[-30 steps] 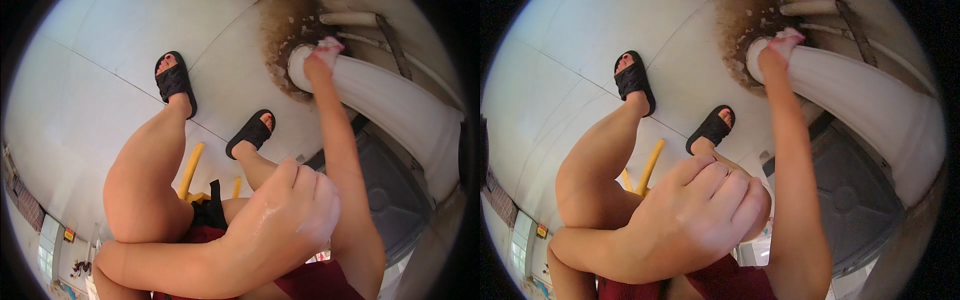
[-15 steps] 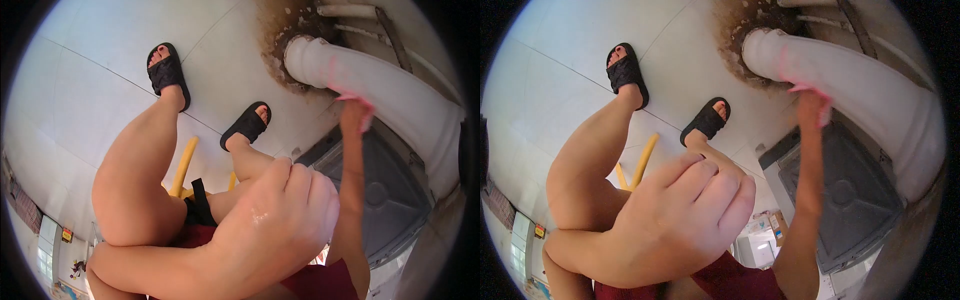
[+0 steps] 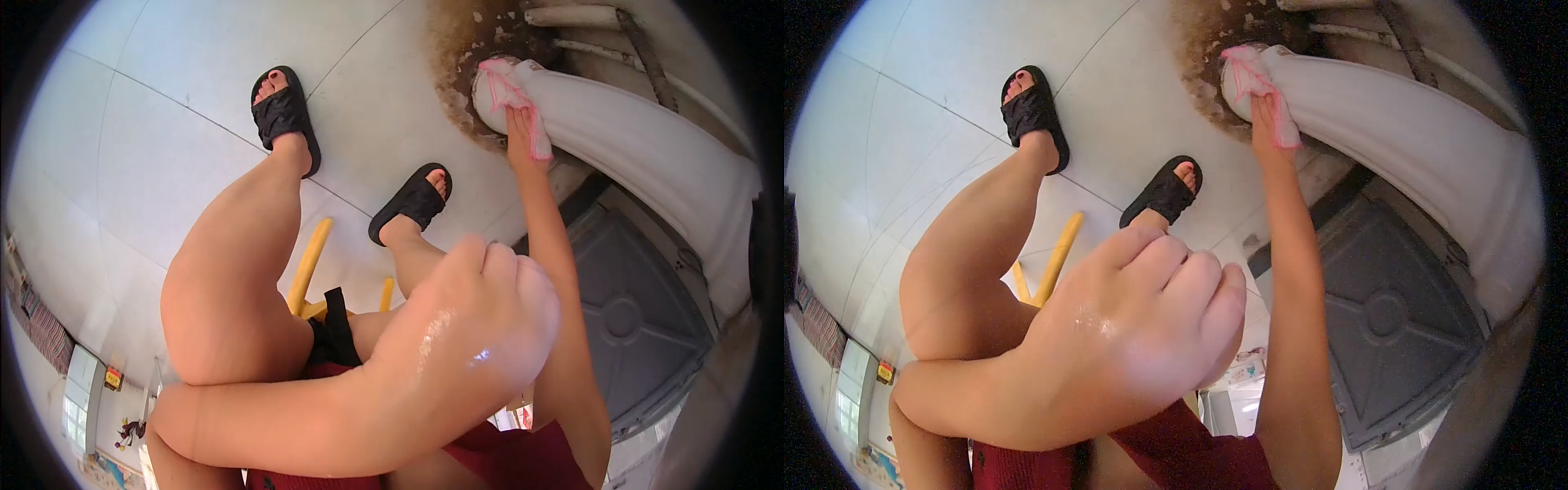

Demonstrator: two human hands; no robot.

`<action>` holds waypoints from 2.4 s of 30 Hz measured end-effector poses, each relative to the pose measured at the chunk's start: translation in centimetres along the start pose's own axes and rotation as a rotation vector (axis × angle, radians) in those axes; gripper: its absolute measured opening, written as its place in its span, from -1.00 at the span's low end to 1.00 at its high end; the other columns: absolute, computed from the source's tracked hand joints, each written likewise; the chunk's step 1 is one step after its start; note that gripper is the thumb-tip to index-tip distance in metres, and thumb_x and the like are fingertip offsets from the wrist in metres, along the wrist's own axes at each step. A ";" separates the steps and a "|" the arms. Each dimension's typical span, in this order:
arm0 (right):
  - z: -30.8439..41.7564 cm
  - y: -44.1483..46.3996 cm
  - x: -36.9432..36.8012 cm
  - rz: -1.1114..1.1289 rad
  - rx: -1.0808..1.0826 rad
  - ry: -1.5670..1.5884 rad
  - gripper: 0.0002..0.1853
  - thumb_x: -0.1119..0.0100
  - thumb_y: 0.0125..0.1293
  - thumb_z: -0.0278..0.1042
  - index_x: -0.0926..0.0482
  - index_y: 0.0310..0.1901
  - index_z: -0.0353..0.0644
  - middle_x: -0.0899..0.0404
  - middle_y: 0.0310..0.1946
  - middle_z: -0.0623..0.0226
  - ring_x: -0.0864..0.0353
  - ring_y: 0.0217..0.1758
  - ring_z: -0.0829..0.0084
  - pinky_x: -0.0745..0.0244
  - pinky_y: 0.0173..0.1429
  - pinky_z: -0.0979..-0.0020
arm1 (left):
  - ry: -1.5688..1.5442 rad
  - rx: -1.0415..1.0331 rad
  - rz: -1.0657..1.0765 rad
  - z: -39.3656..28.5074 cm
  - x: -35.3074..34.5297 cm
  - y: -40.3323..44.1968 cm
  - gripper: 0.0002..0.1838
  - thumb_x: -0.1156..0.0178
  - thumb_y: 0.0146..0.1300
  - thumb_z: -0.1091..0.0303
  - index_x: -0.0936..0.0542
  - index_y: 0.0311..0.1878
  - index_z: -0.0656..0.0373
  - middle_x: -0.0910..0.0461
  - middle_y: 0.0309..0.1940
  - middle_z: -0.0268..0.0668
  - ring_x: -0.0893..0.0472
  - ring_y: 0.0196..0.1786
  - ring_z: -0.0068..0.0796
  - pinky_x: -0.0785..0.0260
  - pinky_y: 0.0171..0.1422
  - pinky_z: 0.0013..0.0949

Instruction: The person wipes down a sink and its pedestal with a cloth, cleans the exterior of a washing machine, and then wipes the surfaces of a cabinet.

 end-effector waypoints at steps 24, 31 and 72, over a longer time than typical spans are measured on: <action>-4.0 -5.7 7.5 0.171 -0.269 0.067 -0.47 0.02 0.19 -0.33 -0.37 0.25 -0.13 -0.32 0.25 0.33 -0.17 0.40 0.30 -0.09 0.44 0.14 | 0.037 -0.002 0.157 -0.6 -1.4 -0.3 -0.86 -0.20 -0.09 0.35 -0.53 -0.42 0.15 -0.40 -0.54 -0.39 -0.42 -0.39 -0.46 -0.18 -0.27 -0.44; -1.7 -5.0 3.0 0.134 -0.035 -0.060 -0.47 0.13 0.22 -0.41 -0.33 0.28 -0.19 -0.22 0.34 0.24 -0.09 0.45 0.19 0.02 0.50 0.22 | 0.069 -0.048 0.075 -1.1 -1.7 -0.9 -0.86 -0.20 -0.12 0.36 -0.53 -0.44 0.14 -0.39 -0.54 -0.40 -0.41 -0.40 -0.47 -0.17 -0.28 -0.45; 3.4 -0.7 -2.1 0.013 -0.366 0.577 -0.40 0.14 0.19 -0.55 -0.11 0.32 -0.36 -0.18 0.30 -0.12 -0.11 0.39 -0.10 0.07 0.47 0.04 | 0.063 -0.021 0.189 0.7 -1.5 -0.1 -0.83 -0.14 -0.16 0.37 -0.52 -0.43 0.19 -0.39 -0.49 -0.33 -0.46 -0.38 -0.43 -0.32 -0.24 -0.42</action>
Point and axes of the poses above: each hand's wrist, its own y-axis towards the middle knuckle, its own x-axis out of the back of the hand, z = x × y, the point moved 6 cm from there along y, towards the middle knuckle
